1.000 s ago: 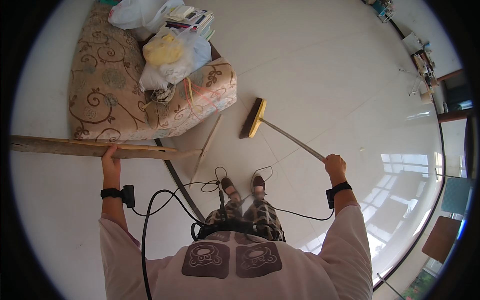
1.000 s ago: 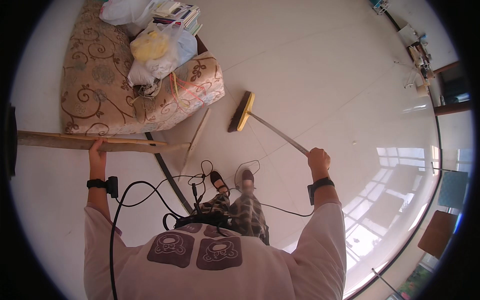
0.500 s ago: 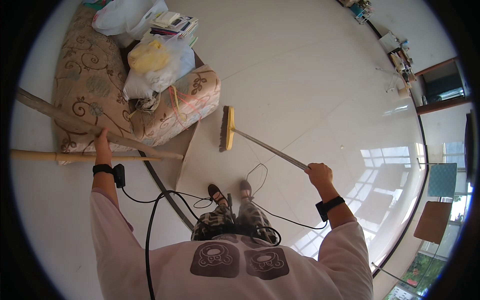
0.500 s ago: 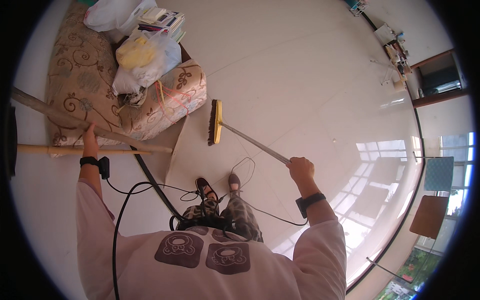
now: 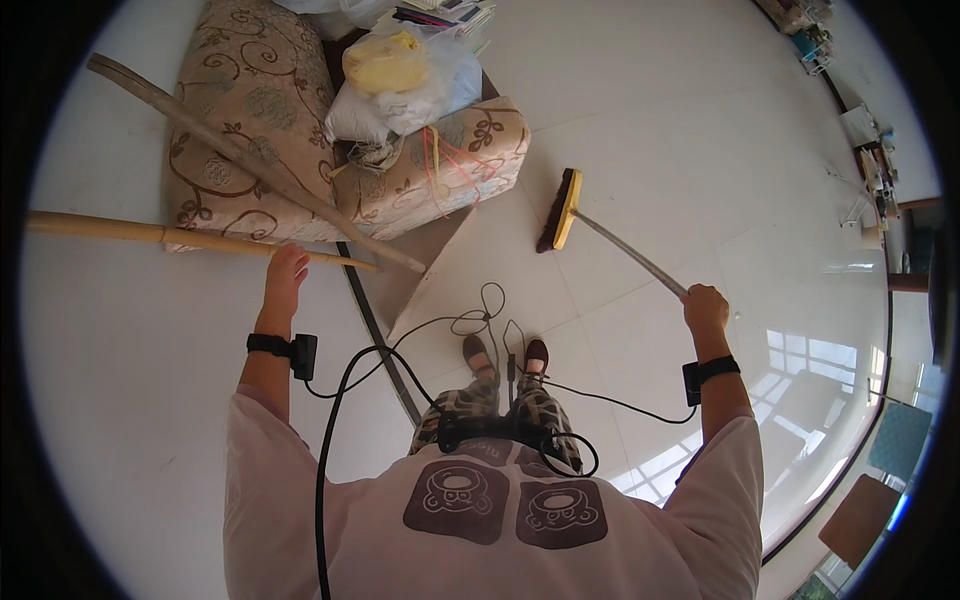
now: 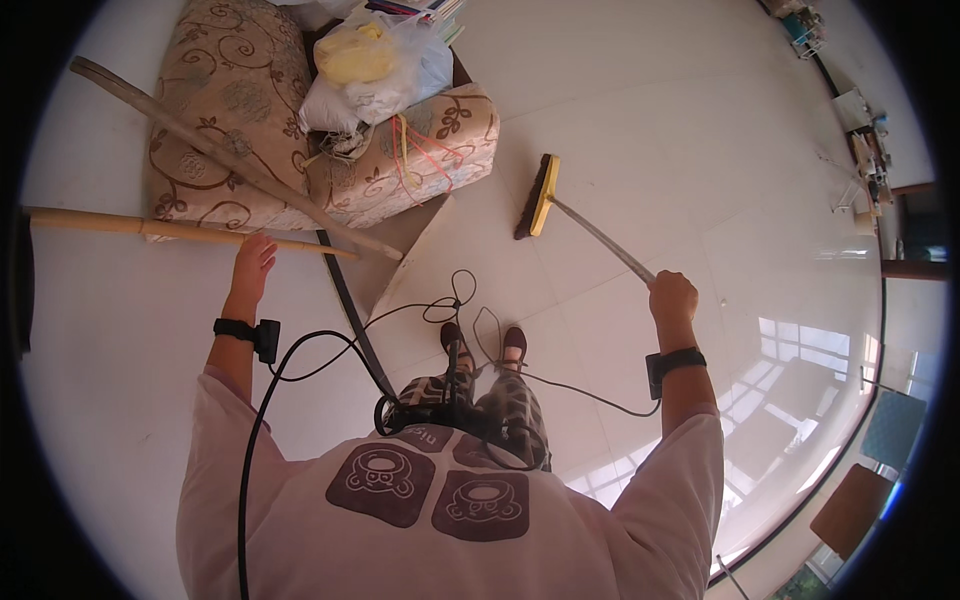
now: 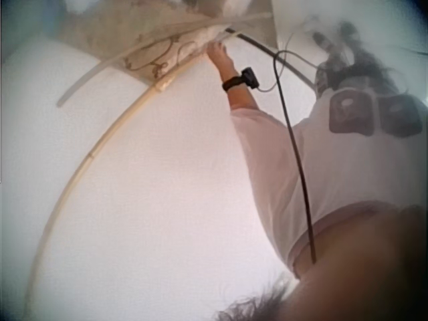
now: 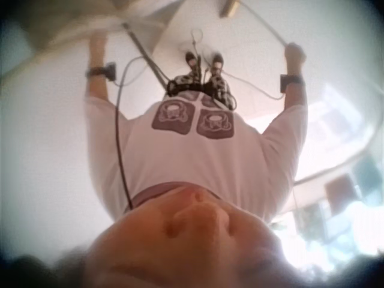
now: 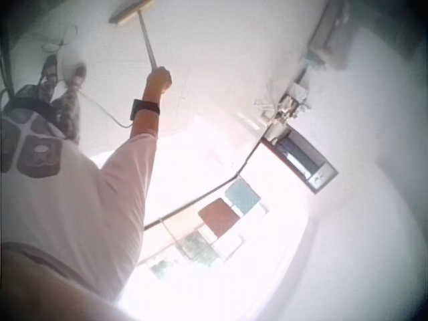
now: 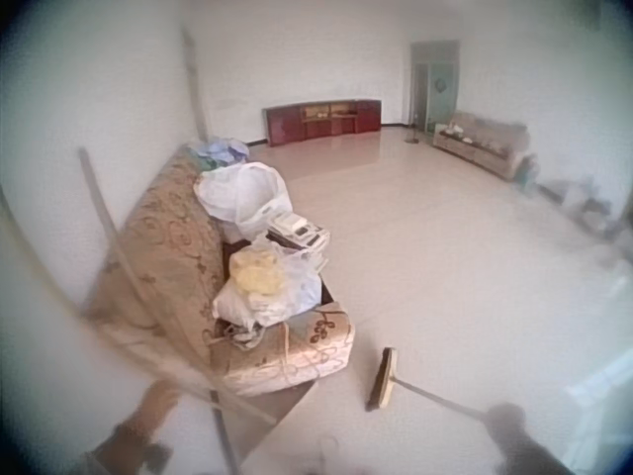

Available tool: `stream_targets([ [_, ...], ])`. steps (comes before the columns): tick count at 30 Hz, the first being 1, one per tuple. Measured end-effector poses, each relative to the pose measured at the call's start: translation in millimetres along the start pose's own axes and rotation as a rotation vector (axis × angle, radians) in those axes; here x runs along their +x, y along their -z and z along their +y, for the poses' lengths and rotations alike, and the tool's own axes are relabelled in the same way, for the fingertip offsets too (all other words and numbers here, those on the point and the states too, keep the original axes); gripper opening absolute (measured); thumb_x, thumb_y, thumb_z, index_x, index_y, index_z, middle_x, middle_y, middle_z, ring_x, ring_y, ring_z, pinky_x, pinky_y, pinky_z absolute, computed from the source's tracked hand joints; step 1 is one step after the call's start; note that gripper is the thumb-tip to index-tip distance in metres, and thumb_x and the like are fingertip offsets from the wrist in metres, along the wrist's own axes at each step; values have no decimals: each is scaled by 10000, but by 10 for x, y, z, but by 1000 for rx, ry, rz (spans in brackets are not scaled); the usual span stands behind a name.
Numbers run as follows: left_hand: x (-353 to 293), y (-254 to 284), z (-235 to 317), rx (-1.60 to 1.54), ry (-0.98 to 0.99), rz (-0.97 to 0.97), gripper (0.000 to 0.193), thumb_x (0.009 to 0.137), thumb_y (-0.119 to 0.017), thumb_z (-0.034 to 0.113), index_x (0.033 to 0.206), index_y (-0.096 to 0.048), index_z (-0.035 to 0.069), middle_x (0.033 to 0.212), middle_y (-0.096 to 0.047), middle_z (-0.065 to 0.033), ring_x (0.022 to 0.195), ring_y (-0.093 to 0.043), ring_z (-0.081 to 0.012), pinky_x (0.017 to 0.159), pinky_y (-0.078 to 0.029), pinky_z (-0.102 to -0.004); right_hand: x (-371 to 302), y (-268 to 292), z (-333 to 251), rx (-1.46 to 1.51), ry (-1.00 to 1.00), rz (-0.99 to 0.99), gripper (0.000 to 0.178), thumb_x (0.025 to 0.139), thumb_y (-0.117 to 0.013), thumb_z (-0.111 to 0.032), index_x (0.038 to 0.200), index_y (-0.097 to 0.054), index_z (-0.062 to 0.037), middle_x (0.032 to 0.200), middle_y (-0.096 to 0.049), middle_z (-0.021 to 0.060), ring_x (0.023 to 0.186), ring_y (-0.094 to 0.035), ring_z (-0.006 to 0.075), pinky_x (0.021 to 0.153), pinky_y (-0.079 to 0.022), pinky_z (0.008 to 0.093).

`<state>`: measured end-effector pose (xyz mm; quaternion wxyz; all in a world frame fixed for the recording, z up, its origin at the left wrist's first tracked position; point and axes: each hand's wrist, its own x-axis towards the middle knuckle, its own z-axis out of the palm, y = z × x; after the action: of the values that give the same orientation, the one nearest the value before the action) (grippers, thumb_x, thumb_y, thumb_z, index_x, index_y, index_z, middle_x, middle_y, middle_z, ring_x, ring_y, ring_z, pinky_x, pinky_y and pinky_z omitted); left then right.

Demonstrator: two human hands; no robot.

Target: The person sweeps the floor using a broom and moves a small green chair and wooden poles to reach different areas.

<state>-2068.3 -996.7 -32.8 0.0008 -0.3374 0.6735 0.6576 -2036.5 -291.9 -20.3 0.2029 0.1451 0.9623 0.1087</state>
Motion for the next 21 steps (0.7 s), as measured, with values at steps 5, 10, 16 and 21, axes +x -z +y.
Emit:
stream_targets([
  [5, -939, 6, -496, 215, 222, -38, 394, 859, -549, 311, 1138, -496, 38, 1053, -558, -83, 957, -534, -179, 844, -407, -320, -81, 110, 68, 33, 37, -49, 224, 800, -583, -312, 827, -664, -105, 846, -654, 87, 828, -627, 265, 716, -505, 378],
  [10, -1686, -42, -644, 233, 326, -66, 335, 870, -533, 312, 1073, -539, 46, 973, -609, -75, 868, -587, -162, 786, -441, -302, 162, -87, -435, 382, 12, -180, 214, 817, -564, -273, 882, -668, -97, 918, -650, 119, 900, -620, 280, 749, -510, 369],
  [16, -2044, 10, -456, 405, 251, -219, 330, 872, -532, 336, 1055, -551, 62, 961, -617, -68, 871, -592, -161, 775, -443, -313, 423, -512, -527, 291, -48, -127, 224, 842, -547, -262, 899, -668, -82, 942, -652, 132, 917, -626, 283, 745, -523, 354],
  [21, -2201, -103, -372, 358, 229, -168, 294, 884, -527, 299, 1076, -537, 76, 966, -614, -74, 893, -595, -177, 783, -449, -308, 639, -270, 360, 19, -71, -42, 179, 842, -543, -206, 847, -672, -82, 881, -664, 109, 860, -646, 252, 710, -535, 342],
])
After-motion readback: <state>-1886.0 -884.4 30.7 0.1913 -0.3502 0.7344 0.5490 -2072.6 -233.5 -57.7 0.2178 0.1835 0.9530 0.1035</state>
